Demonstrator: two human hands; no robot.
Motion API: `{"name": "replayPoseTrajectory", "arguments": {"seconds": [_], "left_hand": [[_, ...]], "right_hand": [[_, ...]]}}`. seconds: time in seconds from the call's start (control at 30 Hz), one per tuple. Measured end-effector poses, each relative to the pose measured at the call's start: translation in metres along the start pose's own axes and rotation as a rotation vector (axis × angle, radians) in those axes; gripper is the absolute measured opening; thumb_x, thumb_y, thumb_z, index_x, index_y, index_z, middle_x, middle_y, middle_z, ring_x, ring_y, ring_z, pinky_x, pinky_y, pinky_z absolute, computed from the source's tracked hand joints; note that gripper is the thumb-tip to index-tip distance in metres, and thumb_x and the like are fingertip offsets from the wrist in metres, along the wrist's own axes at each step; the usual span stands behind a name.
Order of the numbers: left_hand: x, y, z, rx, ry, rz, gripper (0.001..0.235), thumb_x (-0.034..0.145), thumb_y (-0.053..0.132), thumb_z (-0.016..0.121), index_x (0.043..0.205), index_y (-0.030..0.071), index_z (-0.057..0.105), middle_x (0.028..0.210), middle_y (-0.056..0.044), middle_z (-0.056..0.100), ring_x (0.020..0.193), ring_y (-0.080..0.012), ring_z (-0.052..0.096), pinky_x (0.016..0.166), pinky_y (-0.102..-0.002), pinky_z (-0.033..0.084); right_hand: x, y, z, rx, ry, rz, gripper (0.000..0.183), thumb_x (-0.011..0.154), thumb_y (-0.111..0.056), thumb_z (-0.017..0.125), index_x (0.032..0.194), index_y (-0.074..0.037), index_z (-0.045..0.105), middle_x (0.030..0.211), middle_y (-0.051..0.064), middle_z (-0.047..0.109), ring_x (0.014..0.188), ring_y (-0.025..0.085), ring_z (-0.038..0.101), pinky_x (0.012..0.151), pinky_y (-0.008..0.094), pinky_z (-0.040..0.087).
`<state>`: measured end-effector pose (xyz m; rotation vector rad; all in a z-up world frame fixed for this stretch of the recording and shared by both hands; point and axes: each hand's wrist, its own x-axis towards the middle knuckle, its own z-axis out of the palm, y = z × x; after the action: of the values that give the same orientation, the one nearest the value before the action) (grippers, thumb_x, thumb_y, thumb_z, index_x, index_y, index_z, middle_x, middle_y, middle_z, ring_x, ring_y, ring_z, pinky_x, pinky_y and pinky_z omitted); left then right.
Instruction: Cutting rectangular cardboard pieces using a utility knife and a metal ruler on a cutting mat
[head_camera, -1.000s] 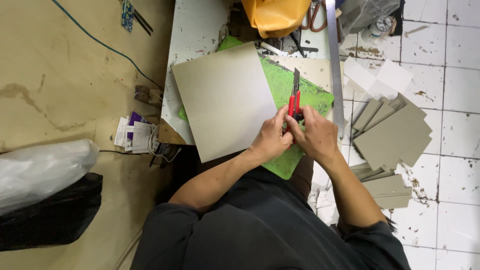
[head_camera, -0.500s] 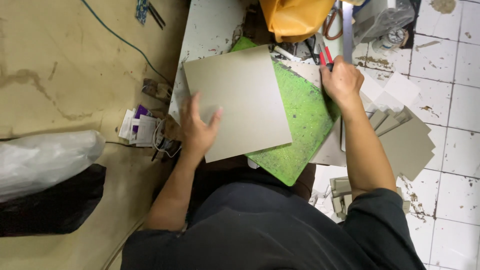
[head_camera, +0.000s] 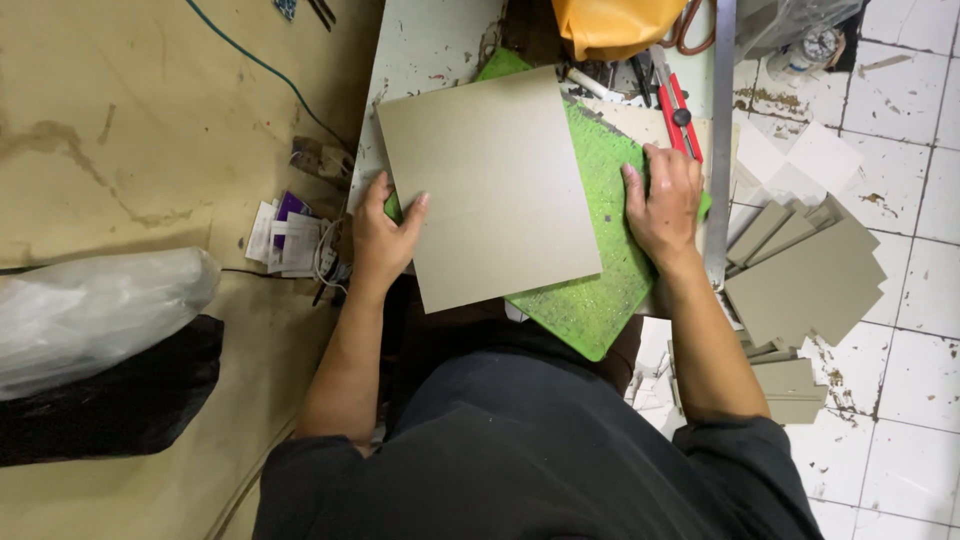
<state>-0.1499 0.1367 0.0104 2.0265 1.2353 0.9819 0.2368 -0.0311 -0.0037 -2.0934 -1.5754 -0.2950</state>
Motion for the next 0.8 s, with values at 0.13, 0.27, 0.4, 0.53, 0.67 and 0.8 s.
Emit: {"name": "replayPoseTrajectory", "arguments": {"seconds": [0.13,0.27,0.4,0.53,0.67,0.8], "left_hand": [[-0.002,0.019,-0.014,-0.006,-0.033,-0.036,0.059,0.087,0.035,0.086,0.122,-0.008,0.066,0.099,-0.028,0.072,0.097,-0.0466,0.070,0.081,-0.052,0.056],[-0.014,0.013,-0.022,0.015,-0.035,-0.033,0.058,0.088,0.035,0.088,0.117,-0.011,0.068,0.098,-0.028,0.069,0.094,-0.0470,0.070,0.080,-0.050,0.057],[-0.030,0.007,-0.031,0.031,0.028,0.056,0.060,0.088,0.030,0.090,0.129,-0.006,0.064,0.109,-0.026,0.061,0.102,-0.0464,0.065,0.086,-0.049,0.055],[-0.054,0.031,-0.042,-0.043,-0.022,-0.105,0.066,0.094,0.029,0.085,0.137,-0.009,0.052,0.107,-0.028,0.056,0.094,-0.0461,0.067,0.078,-0.047,0.059],[-0.078,0.010,-0.028,-0.221,-0.135,-0.293,0.071,0.098,0.026,0.077,0.149,-0.002,0.036,0.085,-0.017,0.063,0.069,-0.0283,0.069,0.060,-0.035,0.056],[-0.085,0.005,-0.020,-0.511,-0.108,-0.374,0.077,0.099,0.011,0.074,0.155,-0.006,0.024,0.078,-0.005,0.055,0.061,-0.0091,0.060,0.056,-0.019,0.049]], "right_hand": [[-0.005,-0.007,-0.004,0.003,-0.007,-0.010,0.035,0.109,-0.029,0.066,0.132,-0.002,0.066,0.113,0.016,0.062,0.104,0.037,0.059,0.089,0.047,0.048],[-0.012,-0.021,-0.013,0.048,-0.030,0.024,0.035,0.107,-0.026,0.068,0.132,-0.001,0.067,0.114,0.017,0.063,0.105,0.038,0.059,0.090,0.048,0.047],[-0.012,-0.043,-0.031,0.162,0.007,0.027,0.031,0.107,-0.017,0.067,0.132,0.003,0.065,0.128,0.021,0.059,0.117,0.041,0.055,0.101,0.050,0.043],[-0.021,-0.096,-0.058,0.471,-0.112,0.230,0.027,0.110,-0.010,0.058,0.132,0.005,0.063,0.111,0.023,0.065,0.100,0.039,0.062,0.095,0.051,0.047],[-0.018,-0.130,-0.083,0.623,-0.265,0.331,0.031,0.103,-0.006,0.063,0.133,0.002,0.063,0.108,0.018,0.070,0.102,0.035,0.068,0.091,0.047,0.052],[-0.022,-0.129,-0.078,0.643,-0.272,0.287,0.039,0.098,0.000,0.067,0.137,0.007,0.060,0.111,0.023,0.070,0.105,0.041,0.068,0.090,0.049,0.054]]}}
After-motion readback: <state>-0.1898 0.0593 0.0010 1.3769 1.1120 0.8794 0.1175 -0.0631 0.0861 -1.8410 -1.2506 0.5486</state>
